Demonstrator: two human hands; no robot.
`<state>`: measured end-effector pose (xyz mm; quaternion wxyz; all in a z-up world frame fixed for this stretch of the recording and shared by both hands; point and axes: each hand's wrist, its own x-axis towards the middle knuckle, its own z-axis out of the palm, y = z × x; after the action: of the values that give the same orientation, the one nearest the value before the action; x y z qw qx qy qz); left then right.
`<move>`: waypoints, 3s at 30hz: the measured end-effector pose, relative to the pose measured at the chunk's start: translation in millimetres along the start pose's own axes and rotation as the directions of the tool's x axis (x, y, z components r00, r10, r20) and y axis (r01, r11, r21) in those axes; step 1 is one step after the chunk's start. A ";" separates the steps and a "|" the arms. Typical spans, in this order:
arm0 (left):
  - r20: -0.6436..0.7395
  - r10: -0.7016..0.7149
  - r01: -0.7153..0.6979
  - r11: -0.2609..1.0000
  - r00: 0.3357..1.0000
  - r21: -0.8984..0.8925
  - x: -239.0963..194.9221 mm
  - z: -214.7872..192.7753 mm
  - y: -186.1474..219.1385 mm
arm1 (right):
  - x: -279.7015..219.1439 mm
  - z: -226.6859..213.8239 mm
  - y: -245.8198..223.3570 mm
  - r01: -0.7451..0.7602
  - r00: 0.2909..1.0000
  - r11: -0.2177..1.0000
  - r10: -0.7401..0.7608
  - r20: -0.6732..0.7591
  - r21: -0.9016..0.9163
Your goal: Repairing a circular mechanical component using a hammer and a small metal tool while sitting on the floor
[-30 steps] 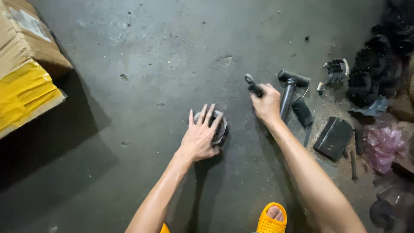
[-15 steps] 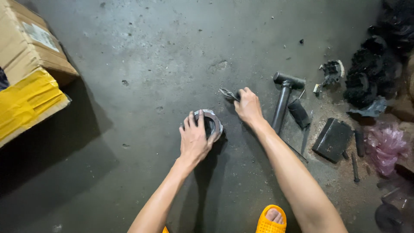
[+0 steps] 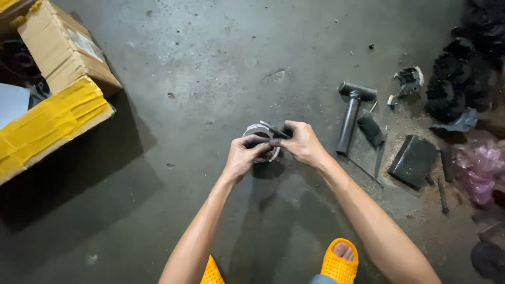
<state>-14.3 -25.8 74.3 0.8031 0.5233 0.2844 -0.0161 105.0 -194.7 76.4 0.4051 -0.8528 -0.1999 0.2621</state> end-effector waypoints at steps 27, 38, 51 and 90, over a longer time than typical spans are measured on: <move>-0.224 0.585 -0.476 0.786 0.780 0.394 -23.3 7.8 8.3 | -65.5 26.2 -61.8 -0.043 0.996 0.989 0.053 0.070 -0.139; -0.142 0.728 -0.586 0.637 0.670 0.501 -33.6 18.7 19.9 | -75.6 22.2 -78.6 0.055 0.996 0.969 -0.068 -0.048 -0.242; -0.064 0.709 -0.481 0.538 0.702 0.692 -20.0 -7.0 -0.1 | -58.3 30.3 -42.7 -0.152 0.979 0.986 0.140 -0.149 -0.074; 0.440 0.484 -0.420 -0.157 0.756 0.894 9.8 -28.9 -64.1 | -26.0 45.7 18.3 -0.430 0.902 0.900 0.431 -0.007 -0.069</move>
<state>-39.6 -27.6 8.0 0.1659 0.9821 0.0103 0.0891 59.2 -193.1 44.8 0.3068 -0.8882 -0.0171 0.3415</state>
